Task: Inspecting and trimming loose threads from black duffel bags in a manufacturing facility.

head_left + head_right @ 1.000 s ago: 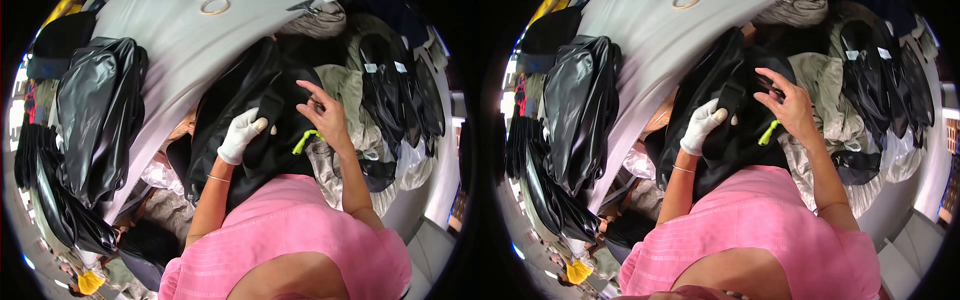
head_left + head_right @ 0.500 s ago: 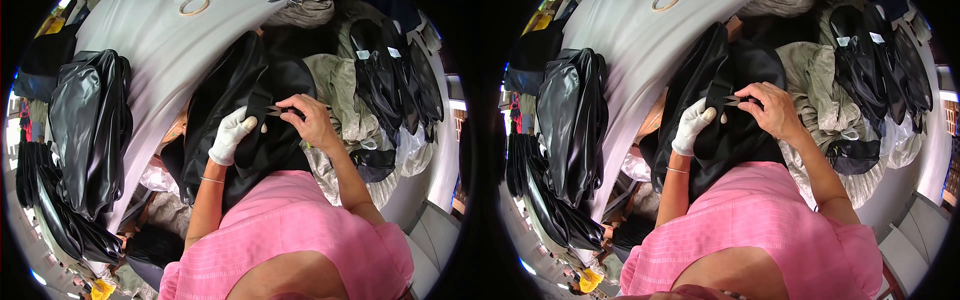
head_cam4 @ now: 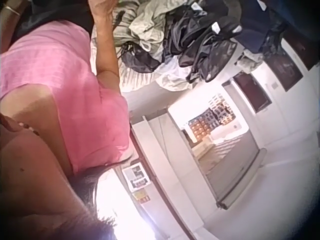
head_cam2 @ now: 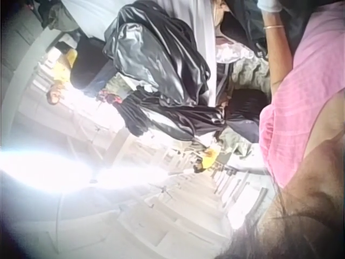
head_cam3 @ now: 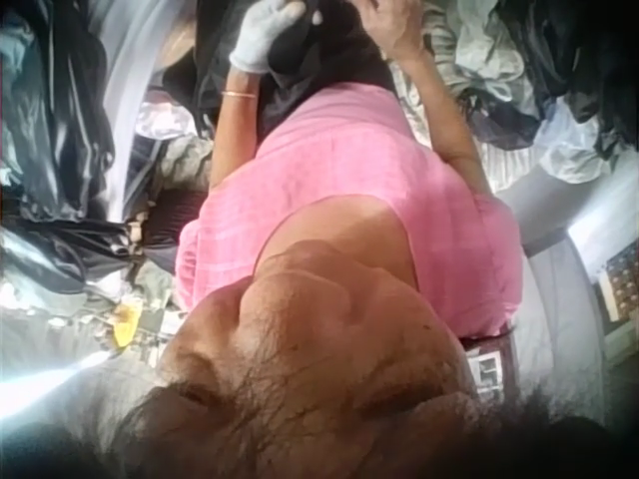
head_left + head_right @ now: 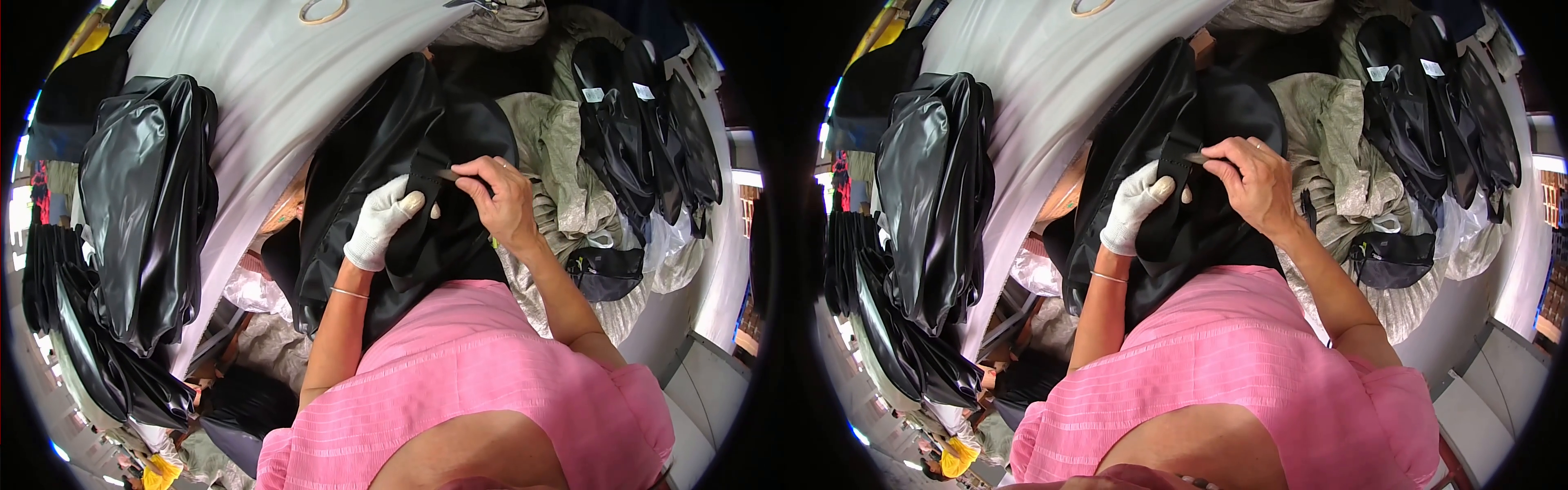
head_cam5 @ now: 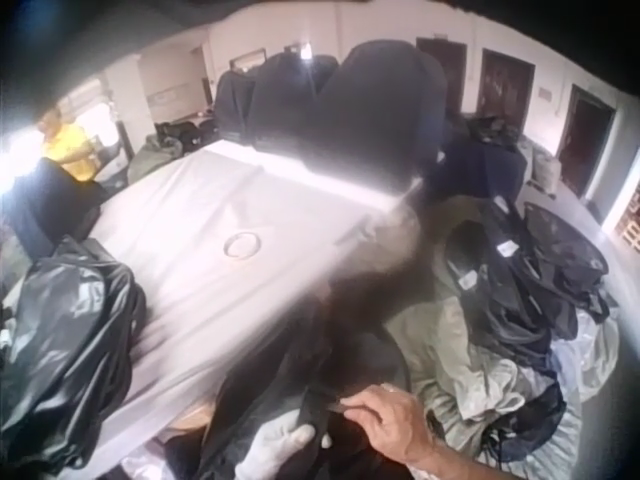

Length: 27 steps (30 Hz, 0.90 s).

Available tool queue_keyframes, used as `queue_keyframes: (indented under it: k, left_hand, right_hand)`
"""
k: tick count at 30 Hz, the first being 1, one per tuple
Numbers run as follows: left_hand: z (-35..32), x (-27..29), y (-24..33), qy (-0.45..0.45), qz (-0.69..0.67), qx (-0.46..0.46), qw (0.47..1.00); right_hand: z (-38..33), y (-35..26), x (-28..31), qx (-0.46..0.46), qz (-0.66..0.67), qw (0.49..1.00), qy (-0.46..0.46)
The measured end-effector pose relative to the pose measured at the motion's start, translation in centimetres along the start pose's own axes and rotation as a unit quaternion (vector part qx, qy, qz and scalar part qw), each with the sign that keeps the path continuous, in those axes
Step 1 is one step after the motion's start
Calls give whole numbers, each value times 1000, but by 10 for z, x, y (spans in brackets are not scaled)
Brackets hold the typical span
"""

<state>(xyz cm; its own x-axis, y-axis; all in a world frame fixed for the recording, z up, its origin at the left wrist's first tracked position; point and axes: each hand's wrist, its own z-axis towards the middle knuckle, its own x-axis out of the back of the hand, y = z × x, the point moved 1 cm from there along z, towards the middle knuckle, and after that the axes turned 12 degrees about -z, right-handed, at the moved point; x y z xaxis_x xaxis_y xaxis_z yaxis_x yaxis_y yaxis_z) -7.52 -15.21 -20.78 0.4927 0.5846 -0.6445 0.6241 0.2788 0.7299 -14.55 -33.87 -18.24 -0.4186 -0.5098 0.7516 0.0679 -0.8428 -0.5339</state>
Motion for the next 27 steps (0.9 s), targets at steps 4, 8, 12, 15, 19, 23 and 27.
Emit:
queue_keyframes:
  k: [4, 8, 12, 15, 19, 23, 27]
  left_hand:
    - [2, 0, -1, -4, 12, -1, 1000]
    - [3, -1, -1, -4, 16, -5, 1000]
    - [4, -3, -1, 5, 53, -3, 999]
    - [6, -9, -1, 1, 81, -21, 997]
    - [4, -11, -2, 20, 93, -25, 995]
    - [3, -6, -3, 10, 78, 13, 997]
    - [1, -5, -1, 21, 47, 15, 999]
  right_hand:
    - [2, 4, 2, -117, 89, 989, 14]
    - [10, -8, 3, -42, 85, 995, -27]
    - [7, -6, -9, -8, 27, 999, -35]
    - [14, -10, -11, 13, -17, 999, -27]
    - [28, -9, -15, 58, -37, 996, -48]
    - [36, -4, -27, 21, -49, 997, -49]
    - [36, -2, -15, -74, 28, 996, -36]
